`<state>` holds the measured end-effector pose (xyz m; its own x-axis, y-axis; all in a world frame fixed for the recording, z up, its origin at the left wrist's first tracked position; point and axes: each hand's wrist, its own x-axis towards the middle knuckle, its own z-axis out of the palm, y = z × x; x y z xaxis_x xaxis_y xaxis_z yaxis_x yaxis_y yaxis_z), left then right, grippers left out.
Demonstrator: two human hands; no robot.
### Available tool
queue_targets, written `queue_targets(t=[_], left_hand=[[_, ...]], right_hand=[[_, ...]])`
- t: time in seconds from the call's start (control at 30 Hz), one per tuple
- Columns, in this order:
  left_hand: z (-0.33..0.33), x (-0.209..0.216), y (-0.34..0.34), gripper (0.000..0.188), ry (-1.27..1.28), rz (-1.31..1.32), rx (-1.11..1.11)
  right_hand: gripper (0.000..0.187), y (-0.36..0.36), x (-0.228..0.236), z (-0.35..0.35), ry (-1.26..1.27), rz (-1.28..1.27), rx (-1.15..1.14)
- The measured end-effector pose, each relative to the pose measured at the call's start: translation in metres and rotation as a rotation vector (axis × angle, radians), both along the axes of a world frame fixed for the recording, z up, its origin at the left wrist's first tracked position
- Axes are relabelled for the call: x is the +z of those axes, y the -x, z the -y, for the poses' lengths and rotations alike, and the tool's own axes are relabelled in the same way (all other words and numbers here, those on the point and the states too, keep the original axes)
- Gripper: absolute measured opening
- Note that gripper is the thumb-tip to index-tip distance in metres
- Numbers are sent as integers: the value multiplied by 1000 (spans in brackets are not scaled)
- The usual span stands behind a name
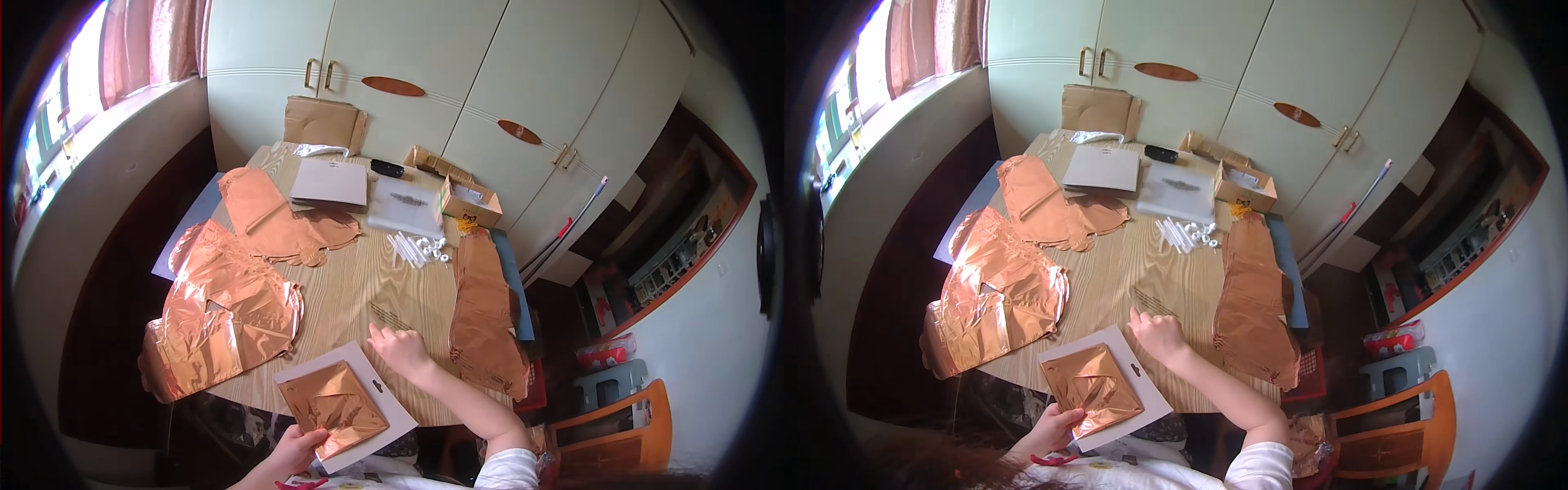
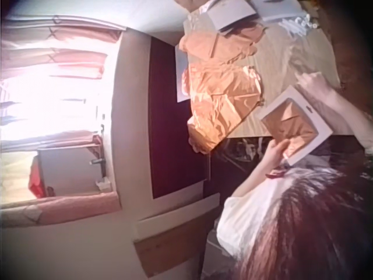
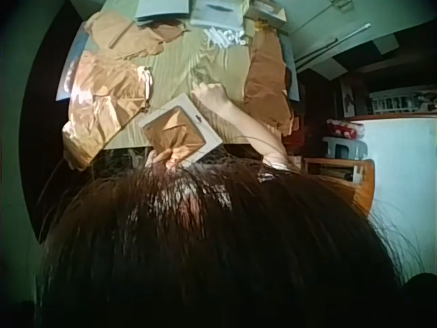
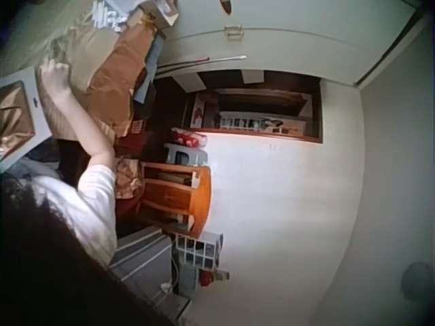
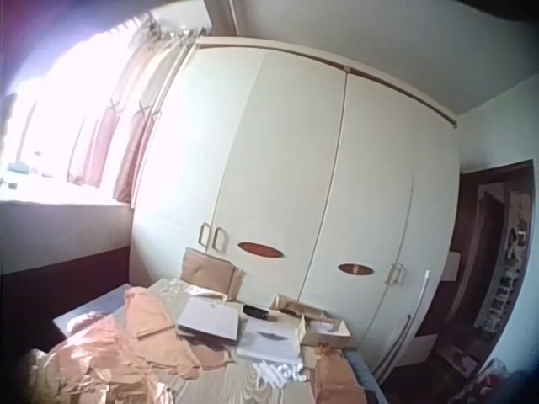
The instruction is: Organizing and packaging rose-gold foil-like decorative objects into plastic sleeves with cardboard backings.
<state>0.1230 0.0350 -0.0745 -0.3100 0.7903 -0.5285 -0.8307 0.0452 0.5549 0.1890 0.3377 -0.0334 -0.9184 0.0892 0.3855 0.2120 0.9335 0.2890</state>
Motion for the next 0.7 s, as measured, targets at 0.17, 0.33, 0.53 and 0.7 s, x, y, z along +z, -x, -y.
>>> queue_targets(t=[0.17, 0.33, 0.53, 0.7], left_hand=[[2, 4, 0, 29, -10, 48, -41], [2, 14, -5, 29, -7, 22, -86], [-9, 4, 6, 25, -54, 2, 59], [-12, 5, 2, 19, -66, -48, 103]], right_hand=[[31, -2, -10, 2, -51, 15, -15], [31, -3, -10, -2, -30, 6, -4], [36, -15, 1, 12, 53, 26, 109], [35, -29, 10, 15, 372, 50, 111]])
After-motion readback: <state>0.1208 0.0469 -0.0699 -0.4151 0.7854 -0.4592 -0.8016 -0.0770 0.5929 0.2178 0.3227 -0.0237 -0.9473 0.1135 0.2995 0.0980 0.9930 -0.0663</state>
